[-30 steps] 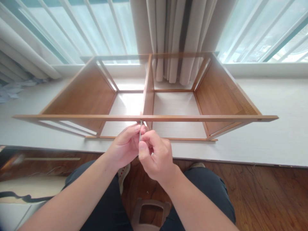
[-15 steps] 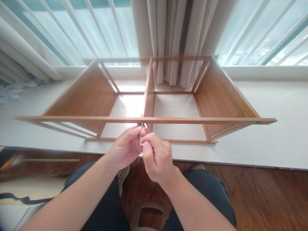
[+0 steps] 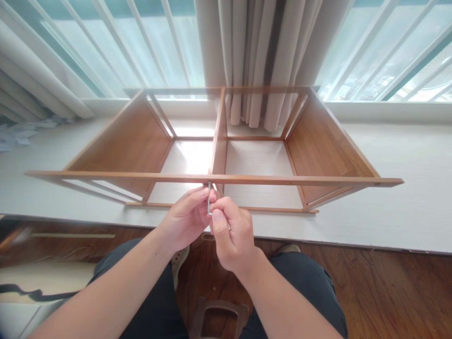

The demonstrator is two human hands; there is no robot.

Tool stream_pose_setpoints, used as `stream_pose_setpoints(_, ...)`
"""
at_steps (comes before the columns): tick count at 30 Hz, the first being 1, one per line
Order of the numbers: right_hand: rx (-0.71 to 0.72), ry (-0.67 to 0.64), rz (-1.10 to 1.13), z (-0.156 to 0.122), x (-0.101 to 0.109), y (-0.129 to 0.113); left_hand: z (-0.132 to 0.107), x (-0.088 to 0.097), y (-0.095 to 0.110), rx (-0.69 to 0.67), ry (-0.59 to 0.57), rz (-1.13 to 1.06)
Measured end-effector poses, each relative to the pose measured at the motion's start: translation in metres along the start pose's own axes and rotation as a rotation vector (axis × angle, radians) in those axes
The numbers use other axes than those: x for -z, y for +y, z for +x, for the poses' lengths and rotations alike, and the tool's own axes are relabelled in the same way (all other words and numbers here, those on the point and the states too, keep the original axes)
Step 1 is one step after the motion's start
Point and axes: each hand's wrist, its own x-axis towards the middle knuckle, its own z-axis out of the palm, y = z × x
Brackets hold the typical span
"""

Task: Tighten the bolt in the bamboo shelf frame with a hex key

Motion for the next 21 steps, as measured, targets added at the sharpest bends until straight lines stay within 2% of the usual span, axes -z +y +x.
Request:
stream_pose_setpoints(8, 0.047, 0.015, -0.049, -0.001, 0.002, 0.000, -0.003, -0.004, -0.001, -0.014, 0.056, 0.069)
stream_pose_setpoints(14, 0.133, 0.058, -0.201, 0.007, 0.000, -0.009, -0.001, -0.005, -0.001, -0.022, 0.127, 0.046)
stream_pose_setpoints(21, 0.172, 0.095, -0.283, 0.010, -0.002, -0.014, -0.001, -0.005, 0.000, -0.010, 0.102, -0.011)
